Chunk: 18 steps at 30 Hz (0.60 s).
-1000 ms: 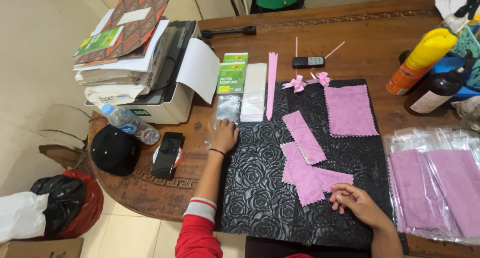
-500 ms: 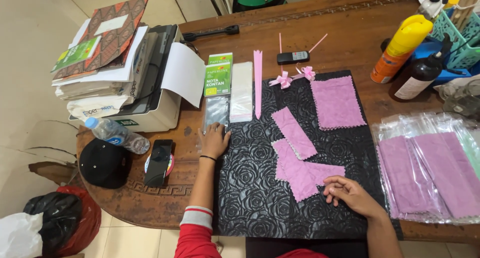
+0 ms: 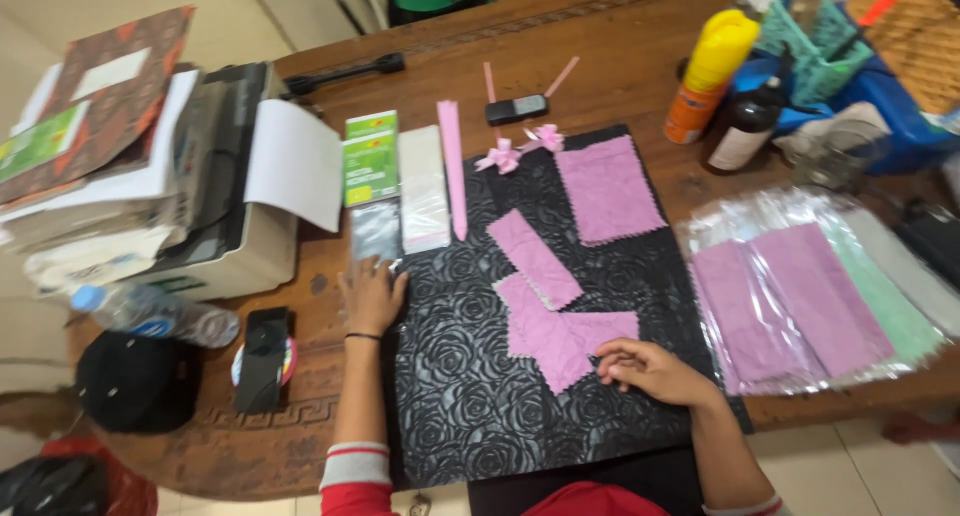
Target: The person places fabric pieces into plastic bags, folds them, and arranges them on the table.
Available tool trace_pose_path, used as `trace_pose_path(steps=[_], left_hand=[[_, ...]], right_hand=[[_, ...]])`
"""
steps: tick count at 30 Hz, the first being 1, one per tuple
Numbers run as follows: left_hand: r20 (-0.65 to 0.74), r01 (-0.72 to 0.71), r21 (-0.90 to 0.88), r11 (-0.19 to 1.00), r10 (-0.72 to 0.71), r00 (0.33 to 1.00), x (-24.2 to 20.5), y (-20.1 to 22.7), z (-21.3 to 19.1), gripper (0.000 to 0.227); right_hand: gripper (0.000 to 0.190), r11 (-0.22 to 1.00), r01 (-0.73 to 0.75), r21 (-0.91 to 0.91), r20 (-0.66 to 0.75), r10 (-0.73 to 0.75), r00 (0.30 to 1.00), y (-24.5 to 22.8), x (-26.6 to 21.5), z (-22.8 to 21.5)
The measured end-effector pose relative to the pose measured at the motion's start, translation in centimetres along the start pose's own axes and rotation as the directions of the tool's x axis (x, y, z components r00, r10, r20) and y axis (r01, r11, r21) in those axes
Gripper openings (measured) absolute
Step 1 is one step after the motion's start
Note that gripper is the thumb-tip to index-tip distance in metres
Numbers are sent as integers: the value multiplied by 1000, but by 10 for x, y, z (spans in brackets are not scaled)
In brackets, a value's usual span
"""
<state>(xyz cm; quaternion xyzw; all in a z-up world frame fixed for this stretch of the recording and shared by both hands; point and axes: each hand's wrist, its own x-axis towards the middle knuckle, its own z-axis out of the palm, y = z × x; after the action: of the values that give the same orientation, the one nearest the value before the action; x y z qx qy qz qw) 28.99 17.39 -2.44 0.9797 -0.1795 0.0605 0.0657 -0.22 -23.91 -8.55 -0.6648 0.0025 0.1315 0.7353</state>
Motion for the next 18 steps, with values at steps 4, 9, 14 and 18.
trace_pose_path(steps=[4, 9, 14, 18], left_hand=[[-120, -53, 30, 998, 57, 991, -11, 8, -4, 42], [-277, -243, -234, 941, 176, 945, -64, 81, -71, 32], [-384, -379, -585, 716, 168, 908, -146, 149, -48, 23], [-359, -373, -804, 464, 122, 925, -192, 202, -35, 8]], right_hand=[[37, 987, -3, -158, 28, 7, 1000, -40, -21, 12], [34, 866, -154, -476, -386, -49, 921, -91, -72, 5], [32, 774, -372, -512, -787, -248, 565, -92, -131, -63], [64, 590, -661, -463, -881, -226, 415, -93, -156, -99]])
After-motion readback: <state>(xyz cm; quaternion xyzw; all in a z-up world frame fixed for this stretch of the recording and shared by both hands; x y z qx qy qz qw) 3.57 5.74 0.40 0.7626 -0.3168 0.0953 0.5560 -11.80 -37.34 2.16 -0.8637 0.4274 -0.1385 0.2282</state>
